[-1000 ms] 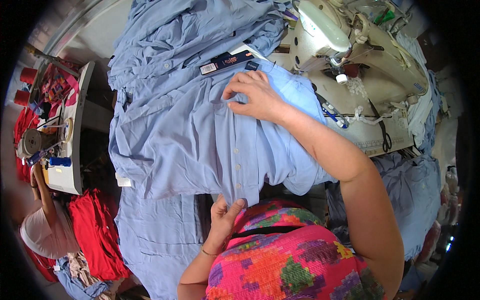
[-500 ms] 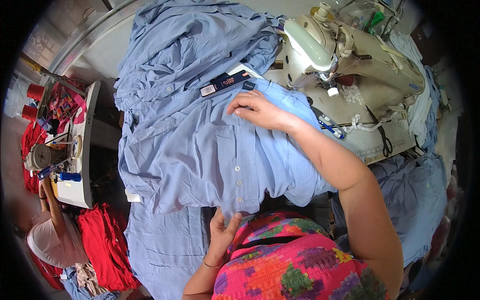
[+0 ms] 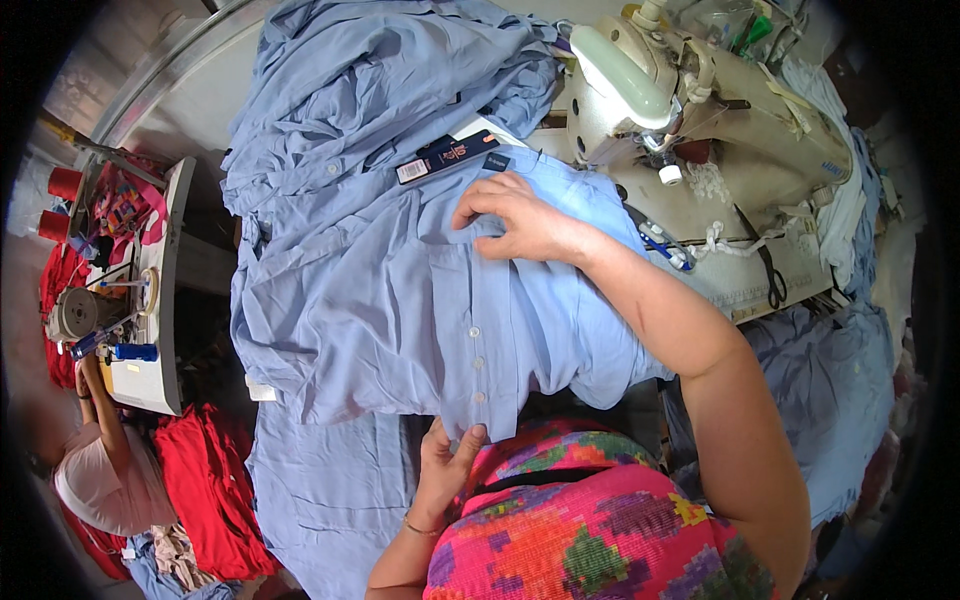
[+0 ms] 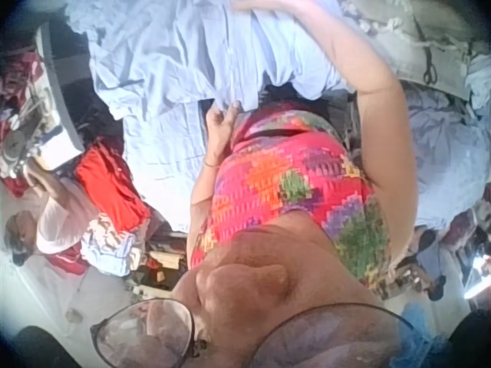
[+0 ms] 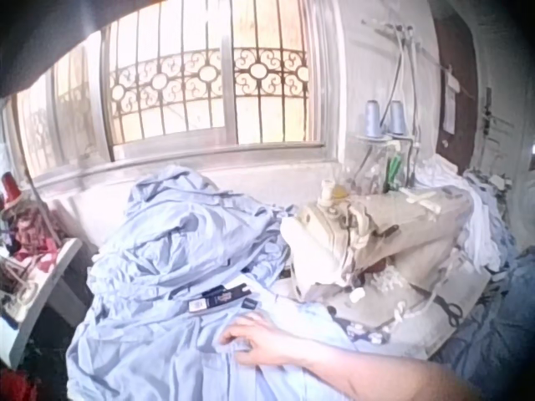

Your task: The person trims loose threads and inspects the collar and buttons of a light blue button-down shirt using small thread snips.

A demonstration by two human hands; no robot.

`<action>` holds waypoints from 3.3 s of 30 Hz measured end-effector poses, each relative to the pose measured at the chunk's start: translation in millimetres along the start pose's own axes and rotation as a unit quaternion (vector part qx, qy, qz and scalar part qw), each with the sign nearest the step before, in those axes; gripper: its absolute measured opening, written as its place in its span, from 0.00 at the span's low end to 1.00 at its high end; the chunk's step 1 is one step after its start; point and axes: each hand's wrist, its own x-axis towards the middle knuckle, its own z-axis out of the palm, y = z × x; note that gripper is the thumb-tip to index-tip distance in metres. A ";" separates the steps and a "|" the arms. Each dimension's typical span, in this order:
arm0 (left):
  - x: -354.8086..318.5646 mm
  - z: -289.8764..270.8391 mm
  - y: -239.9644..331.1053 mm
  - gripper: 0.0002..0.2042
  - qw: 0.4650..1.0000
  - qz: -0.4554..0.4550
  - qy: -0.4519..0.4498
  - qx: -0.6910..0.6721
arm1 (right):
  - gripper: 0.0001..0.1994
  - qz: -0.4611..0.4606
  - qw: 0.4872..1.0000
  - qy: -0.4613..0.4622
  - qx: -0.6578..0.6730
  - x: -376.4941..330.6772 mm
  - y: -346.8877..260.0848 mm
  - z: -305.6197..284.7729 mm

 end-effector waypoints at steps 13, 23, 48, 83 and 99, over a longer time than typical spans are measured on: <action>-3.6 -1.1 -2.4 0.08 0.999 -0.021 0.019 -0.042 | 0.13 -0.007 1.000 -0.006 0.007 0.6 -1.4 -1.9; -0.6 -2.1 17.0 0.12 0.993 -0.042 -0.006 -0.111 | 0.10 0.011 0.990 -0.080 0.115 0.9 8.6 -13.3; 0.9 -3.6 21.6 0.08 0.996 -0.078 -0.011 -0.035 | 0.04 0.074 0.993 0.021 -0.086 -15.5 -32.8 15.0; 35.7 -10.3 86.4 0.15 0.814 0.329 0.118 0.464 | 0.06 0.049 0.998 0.013 -0.025 -21.7 -25.6 11.0; 121.8 -11.3 95.9 0.15 0.821 0.328 0.033 0.465 | 0.09 0.034 0.997 0.047 -0.047 -24.0 -19.5 16.8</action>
